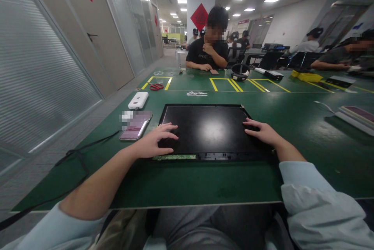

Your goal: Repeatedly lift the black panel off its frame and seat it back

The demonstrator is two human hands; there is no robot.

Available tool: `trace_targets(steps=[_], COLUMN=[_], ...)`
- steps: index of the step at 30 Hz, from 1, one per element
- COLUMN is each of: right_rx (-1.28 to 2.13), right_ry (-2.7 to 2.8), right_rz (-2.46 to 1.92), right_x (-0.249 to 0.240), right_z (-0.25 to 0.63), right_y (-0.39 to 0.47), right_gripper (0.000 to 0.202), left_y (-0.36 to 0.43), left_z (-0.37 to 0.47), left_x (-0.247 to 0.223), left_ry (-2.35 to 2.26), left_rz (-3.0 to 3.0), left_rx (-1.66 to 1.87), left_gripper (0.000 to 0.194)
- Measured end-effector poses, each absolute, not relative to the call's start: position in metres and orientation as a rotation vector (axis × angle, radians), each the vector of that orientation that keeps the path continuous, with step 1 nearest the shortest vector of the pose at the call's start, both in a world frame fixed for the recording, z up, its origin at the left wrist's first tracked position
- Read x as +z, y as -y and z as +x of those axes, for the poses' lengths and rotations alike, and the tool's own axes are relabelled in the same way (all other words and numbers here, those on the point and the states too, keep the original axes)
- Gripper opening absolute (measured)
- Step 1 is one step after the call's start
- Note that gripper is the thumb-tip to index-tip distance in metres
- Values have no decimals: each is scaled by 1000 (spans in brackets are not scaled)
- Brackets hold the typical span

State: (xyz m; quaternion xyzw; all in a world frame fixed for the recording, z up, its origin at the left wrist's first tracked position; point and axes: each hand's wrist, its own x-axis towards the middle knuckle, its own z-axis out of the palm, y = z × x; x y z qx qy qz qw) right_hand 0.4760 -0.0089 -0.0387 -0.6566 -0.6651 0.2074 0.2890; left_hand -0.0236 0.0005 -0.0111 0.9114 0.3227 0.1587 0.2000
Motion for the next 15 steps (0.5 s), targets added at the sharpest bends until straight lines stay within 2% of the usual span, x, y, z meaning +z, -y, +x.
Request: trace_targets(steps=[7, 15], right_rx=[551, 549], right_ry=[1770, 1759], right_rz=[-1744, -1737], right_x=[-40, -41], right_z=[477, 477], right_y=[9, 8], right_gripper=[50, 49], left_y=[-3, -4], left_z=[-28, -28], left_x=[-8, -9], left_ry=[-824, -790], left_rz=[2482, 2454], left_rx=[323, 385], left_gripper=[37, 38])
